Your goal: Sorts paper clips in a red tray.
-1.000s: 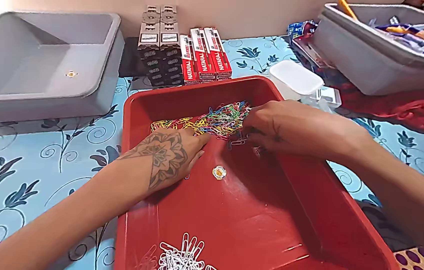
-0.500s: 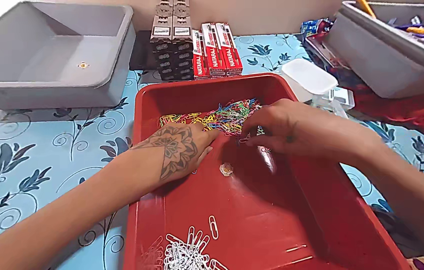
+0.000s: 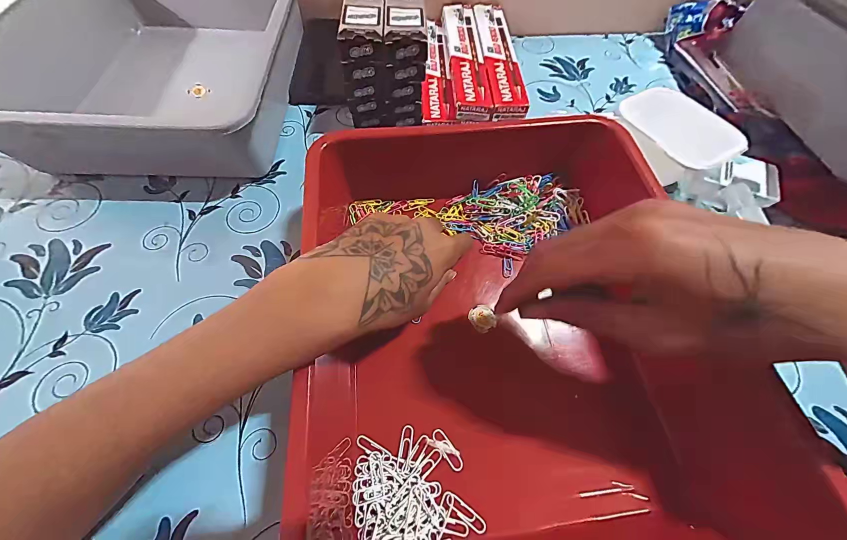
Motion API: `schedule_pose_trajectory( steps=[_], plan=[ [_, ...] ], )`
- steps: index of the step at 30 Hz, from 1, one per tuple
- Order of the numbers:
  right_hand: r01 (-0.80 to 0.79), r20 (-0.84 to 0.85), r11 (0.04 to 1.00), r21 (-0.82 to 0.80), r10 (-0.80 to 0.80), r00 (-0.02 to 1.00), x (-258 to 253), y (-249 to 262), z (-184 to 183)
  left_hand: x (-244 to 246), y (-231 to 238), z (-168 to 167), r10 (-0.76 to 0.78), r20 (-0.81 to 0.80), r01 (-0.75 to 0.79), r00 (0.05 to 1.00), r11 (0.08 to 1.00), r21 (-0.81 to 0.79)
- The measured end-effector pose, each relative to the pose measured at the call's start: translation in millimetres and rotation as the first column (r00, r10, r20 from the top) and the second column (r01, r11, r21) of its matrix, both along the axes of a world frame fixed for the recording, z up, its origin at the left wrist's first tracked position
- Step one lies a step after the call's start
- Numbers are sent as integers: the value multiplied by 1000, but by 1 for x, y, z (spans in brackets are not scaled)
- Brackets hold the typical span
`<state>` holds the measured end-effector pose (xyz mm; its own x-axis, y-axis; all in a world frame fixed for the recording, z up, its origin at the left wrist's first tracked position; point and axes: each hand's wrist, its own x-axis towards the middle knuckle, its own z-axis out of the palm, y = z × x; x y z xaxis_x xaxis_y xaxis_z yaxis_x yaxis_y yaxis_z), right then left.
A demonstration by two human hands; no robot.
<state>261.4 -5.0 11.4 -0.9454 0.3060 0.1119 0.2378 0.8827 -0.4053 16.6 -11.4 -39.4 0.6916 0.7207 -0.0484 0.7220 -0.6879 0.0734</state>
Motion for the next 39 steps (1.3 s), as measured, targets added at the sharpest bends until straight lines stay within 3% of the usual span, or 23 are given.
schedule_pose_trajectory(
  steps=[3, 6, 8, 11, 15, 18, 23, 28, 29, 31, 33, 34, 39],
  plan=[
    [162, 123, 954, 251, -198, 972, 9, 11, 3, 0, 0, 2, -25, 19, 25, 1000, 1000, -4],
    [281, 269, 891, 357, -386, 882, 12, 24, -2, 2, -4, 2, -159, 156, 151, 975, 987, 59],
    [315, 372, 888, 333, -431, 822, 12, 30, -5, 4, -13, 1, -213, 247, 205, 945, 977, 58],
    [308, 399, 902, 303, -414, 818, 12, 34, -8, 4, -6, -2, -194, 114, 199, 974, 979, -34],
    [385, 345, 845, 371, -511, 787, 6, 30, -7, 3, 2, -3, -159, 92, 164, 983, 985, -47],
    [372, 257, 831, 413, -499, 828, 6, 29, -9, 1, 2, -1, -143, 94, 150, 985, 986, -68],
    [265, 287, 910, 319, -360, 888, 18, 37, -17, 1, 2, 2, -126, 87, 133, 988, 988, -83],
    [281, 231, 932, 229, -332, 915, 21, 41, -13, 1, 4, -5, -133, 115, 140, 984, 988, -58],
    [324, 267, 918, 228, -379, 886, 17, 36, -6, 1, 4, -5, -127, 113, 135, 985, 988, -71],
    [496, 536, 853, 163, -499, 682, -8, 18, 28, 2, 2, -1, -106, 79, 112, 991, 990, -83],
    [376, 244, 904, 204, -419, 875, 16, 36, -1, 3, 1, 1, -92, 55, 97, 994, 992, -86],
    [346, 189, 919, 188, -379, 906, 20, 42, -7, 3, 0, 2, -89, 53, 94, 995, 991, -94],
    [389, 174, 895, 218, -428, 887, 16, 39, -7, 3, 1, 1, -103, 62, 108, 993, 990, -87]
  ],
)
